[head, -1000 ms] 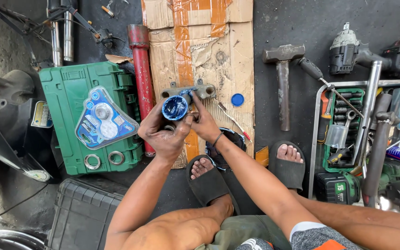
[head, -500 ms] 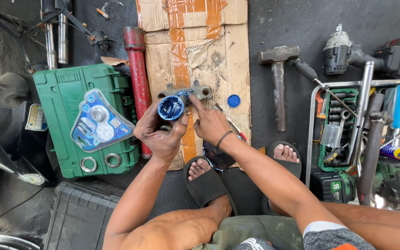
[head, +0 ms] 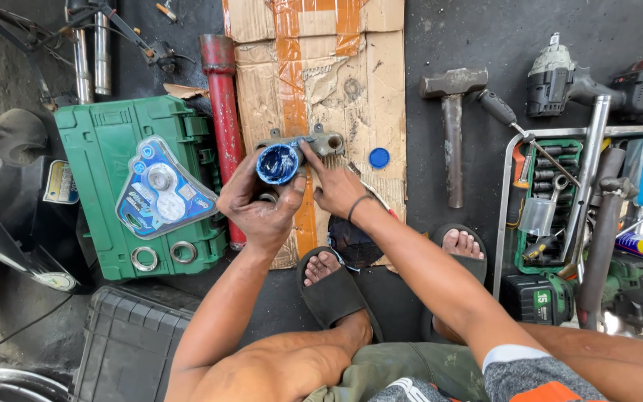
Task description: Cleaning and applying grease to a motorcycle triple clamp component
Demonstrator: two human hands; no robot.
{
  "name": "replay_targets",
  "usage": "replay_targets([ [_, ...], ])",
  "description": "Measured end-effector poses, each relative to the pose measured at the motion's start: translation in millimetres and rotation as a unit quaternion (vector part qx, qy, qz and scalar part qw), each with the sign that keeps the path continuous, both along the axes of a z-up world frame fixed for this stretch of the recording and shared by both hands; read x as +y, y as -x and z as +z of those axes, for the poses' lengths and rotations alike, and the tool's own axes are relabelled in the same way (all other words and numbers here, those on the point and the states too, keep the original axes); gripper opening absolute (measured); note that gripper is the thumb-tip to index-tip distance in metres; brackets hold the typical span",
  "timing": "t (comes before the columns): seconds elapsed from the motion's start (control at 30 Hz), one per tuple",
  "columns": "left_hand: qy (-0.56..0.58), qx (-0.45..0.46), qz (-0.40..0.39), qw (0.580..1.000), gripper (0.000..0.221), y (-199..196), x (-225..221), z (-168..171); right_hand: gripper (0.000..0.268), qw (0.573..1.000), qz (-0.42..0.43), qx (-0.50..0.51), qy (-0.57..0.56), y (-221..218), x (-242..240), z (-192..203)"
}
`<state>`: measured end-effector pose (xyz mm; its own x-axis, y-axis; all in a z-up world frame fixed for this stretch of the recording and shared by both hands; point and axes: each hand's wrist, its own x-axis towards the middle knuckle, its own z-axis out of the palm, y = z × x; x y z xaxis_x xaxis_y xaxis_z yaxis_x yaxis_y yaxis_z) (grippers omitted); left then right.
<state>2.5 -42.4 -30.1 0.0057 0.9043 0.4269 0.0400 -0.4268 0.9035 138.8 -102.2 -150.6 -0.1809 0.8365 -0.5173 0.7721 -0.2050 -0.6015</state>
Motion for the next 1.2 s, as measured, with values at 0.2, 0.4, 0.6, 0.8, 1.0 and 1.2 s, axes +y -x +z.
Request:
replay_targets([
  [0.2,-0.004,-0.003,-0.009,1.000,0.042,0,0,-8,0.101,0.997,-0.041,0.055,0.016,10,-33,10],
  [0.4,-0.005,0.008,-0.009,1.000,0.040,-1,3,0,0.096,0.983,-0.146,0.105,-0.024,2,-17,10],
  [0.6,-0.003,0.002,-0.003,1.000,0.039,-7,5,15,0.094,0.982,-0.113,0.141,-0.046,-2,12,-2],
  [0.8,-0.014,0.009,-0.009,1.000,0.038,-9,5,25,0.093,0.969,-0.135,0.200,-0.050,1,3,-12],
  [1.0,0.000,0.015,-0.015,1.000,0.037,-7,4,20,0.100,0.968,-0.170,0.185,-0.011,-4,-13,-5],
  [1.2,-0.004,0.014,-0.014,1.000,0.036,-11,6,25,0.095,0.999,-0.021,-0.010,-0.038,-18,6,-1],
])
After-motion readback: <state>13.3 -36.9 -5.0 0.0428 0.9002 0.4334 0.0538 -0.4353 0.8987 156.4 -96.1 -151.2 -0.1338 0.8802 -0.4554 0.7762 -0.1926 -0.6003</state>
